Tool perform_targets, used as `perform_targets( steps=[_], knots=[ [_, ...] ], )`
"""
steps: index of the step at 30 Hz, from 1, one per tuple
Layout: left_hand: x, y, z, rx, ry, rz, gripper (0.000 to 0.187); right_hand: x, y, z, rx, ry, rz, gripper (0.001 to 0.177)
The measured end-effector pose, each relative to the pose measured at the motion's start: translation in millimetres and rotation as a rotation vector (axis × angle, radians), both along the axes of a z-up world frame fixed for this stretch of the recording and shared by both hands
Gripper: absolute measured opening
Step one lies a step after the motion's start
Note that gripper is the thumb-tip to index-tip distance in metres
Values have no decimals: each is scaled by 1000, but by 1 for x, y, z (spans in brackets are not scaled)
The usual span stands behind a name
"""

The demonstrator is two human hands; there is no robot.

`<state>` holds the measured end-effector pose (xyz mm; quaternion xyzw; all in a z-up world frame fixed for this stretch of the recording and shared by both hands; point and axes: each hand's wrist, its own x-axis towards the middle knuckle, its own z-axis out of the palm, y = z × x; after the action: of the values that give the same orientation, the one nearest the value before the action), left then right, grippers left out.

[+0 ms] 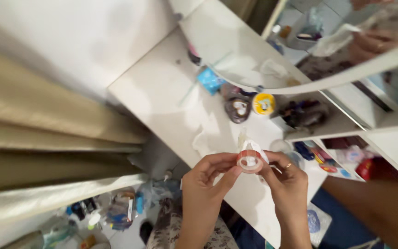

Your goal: The person sorts through various items on a cluttered vanity and floor, including a medicine bottle, plastic bags, and hair accessories. They pick up and inspect items, wipe containers with a tissue, and place objects into bags or back onto the surface.

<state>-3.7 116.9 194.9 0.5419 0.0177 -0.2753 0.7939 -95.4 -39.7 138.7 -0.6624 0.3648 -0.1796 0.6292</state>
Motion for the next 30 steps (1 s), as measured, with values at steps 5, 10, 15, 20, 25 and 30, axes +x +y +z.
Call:
perform_targets(
  steps=[5, 10, 15, 20, 25, 30],
  knots=[
    [3, 52, -8, -33, 12, 117, 18, 24, 40, 5, -40, 26, 176, 18],
    [-2, 125, -10, -12, 16, 225, 18, 43, 109, 9, -10, 65, 311, 16],
    [-20, 208, -13, 94, -33, 361, 22, 44, 192, 5, 20, 110, 483, 16],
    [-41, 293, -25, 25, -71, 549, 24, 45, 270, -18, 12, 94, 704, 14],
    [-65, 370, -33, 25, 57, 715, 22, 41, 346, -41, -64, 179, 820, 15],
    [-87, 444, -50, -69, 138, 833, 22, 43, 420, -57, -91, 242, 895, 21]
  ],
)
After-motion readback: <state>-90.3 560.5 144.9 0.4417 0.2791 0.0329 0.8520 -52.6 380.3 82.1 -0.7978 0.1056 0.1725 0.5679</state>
